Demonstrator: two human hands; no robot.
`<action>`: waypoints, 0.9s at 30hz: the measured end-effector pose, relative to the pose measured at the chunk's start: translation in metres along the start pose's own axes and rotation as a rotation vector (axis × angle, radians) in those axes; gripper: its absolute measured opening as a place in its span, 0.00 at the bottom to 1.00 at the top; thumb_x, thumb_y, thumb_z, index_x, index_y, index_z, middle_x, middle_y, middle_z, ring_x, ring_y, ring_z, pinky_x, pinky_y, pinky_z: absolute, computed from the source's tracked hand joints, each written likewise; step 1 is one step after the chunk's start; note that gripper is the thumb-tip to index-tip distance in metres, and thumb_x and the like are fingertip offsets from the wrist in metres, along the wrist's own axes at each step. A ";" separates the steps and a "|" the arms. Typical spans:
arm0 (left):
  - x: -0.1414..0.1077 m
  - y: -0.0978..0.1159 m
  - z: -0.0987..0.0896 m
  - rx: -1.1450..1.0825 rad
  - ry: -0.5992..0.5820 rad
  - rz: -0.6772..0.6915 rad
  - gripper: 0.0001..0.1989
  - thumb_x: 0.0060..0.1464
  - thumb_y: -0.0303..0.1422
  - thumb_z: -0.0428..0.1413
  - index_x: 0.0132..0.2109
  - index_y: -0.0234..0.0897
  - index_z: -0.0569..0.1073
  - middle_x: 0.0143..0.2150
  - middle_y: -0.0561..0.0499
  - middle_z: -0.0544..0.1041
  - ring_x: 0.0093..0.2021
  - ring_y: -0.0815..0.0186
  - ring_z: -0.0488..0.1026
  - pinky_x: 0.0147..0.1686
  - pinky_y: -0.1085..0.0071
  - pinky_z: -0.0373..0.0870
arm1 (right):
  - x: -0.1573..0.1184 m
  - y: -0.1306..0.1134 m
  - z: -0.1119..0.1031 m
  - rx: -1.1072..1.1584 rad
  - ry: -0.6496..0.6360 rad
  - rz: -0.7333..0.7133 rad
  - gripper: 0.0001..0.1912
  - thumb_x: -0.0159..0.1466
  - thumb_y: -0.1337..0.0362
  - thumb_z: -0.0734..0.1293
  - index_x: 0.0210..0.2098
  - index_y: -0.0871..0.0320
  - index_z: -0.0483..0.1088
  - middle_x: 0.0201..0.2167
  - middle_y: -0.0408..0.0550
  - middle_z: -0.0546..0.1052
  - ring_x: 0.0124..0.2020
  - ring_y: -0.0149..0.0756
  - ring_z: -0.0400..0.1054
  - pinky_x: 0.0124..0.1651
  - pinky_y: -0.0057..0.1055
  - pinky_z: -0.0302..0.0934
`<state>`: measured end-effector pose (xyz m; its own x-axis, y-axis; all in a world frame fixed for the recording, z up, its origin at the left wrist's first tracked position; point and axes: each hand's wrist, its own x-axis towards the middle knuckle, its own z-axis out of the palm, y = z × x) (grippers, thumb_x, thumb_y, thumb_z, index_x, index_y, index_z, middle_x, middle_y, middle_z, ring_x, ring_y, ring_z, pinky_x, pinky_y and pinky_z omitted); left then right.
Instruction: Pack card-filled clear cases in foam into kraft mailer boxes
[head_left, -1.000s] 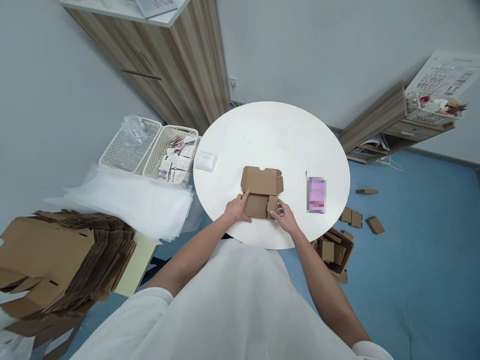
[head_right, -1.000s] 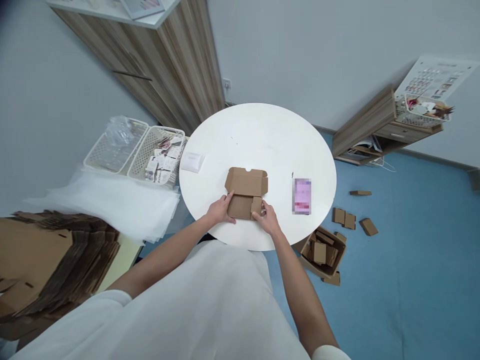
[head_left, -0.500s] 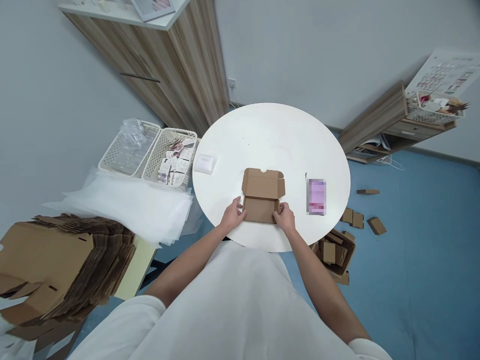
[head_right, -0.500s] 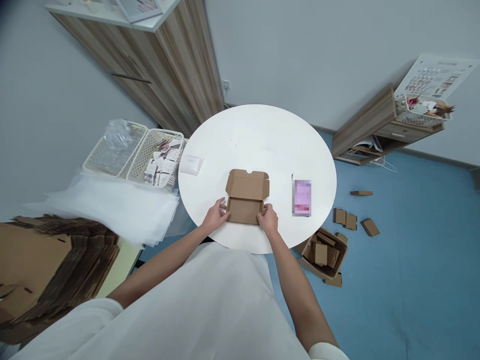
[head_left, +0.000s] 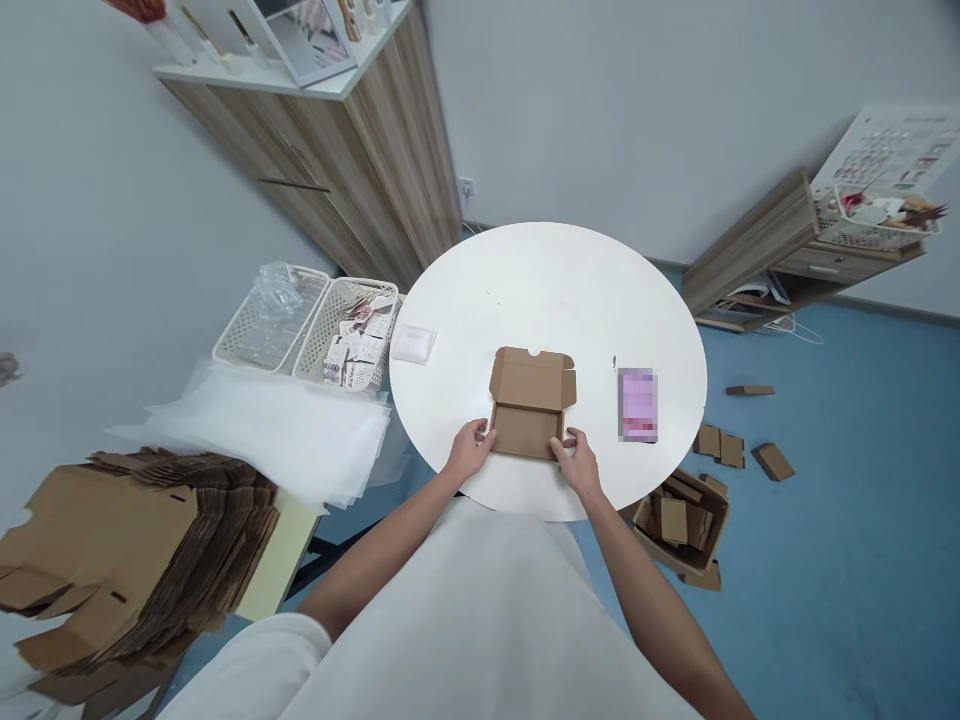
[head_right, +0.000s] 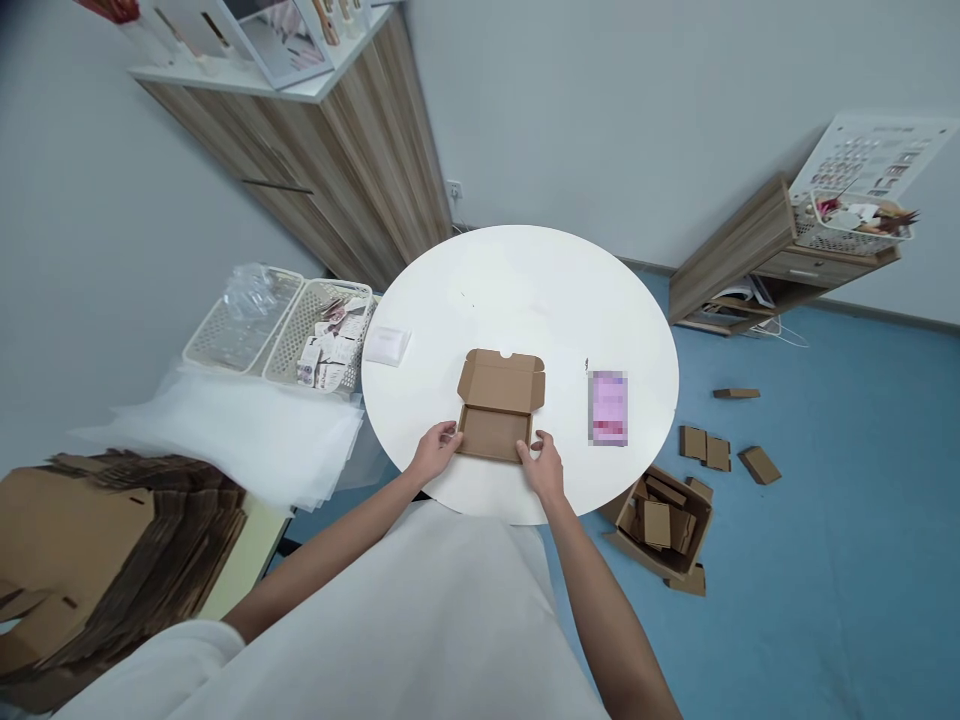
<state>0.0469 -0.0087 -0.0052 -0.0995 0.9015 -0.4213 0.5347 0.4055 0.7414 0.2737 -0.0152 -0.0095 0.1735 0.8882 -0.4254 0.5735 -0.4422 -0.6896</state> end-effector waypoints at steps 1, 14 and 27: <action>-0.002 0.000 0.001 -0.021 0.008 -0.033 0.21 0.53 0.41 0.47 0.51 0.35 0.64 0.47 0.45 0.70 0.42 0.66 0.70 0.44 0.68 0.66 | -0.005 0.001 0.000 0.057 -0.025 0.021 0.29 0.54 0.49 0.57 0.51 0.56 0.55 0.39 0.49 0.69 0.27 0.33 0.68 0.28 0.31 0.61; 0.004 0.034 -0.002 -0.205 -0.155 0.004 0.23 0.57 0.44 0.39 0.56 0.41 0.60 0.54 0.48 0.66 0.52 0.60 0.64 0.44 0.64 0.66 | 0.006 -0.005 0.005 0.559 -0.099 0.076 0.24 0.57 0.50 0.56 0.50 0.55 0.58 0.47 0.51 0.65 0.29 0.33 0.70 0.34 0.35 0.66; 0.009 0.014 -0.004 -0.427 -0.190 -0.084 0.27 0.52 0.47 0.46 0.55 0.38 0.61 0.59 0.45 0.60 0.57 0.57 0.57 0.52 0.62 0.57 | 0.001 -0.002 0.007 0.520 0.056 0.119 0.26 0.56 0.48 0.56 0.50 0.56 0.59 0.41 0.49 0.68 0.30 0.32 0.66 0.34 0.31 0.60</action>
<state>0.0504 0.0059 0.0037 0.0488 0.8354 -0.5474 0.1345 0.5376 0.8324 0.2670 -0.0146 -0.0131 0.2641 0.8269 -0.4964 0.0776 -0.5312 -0.8437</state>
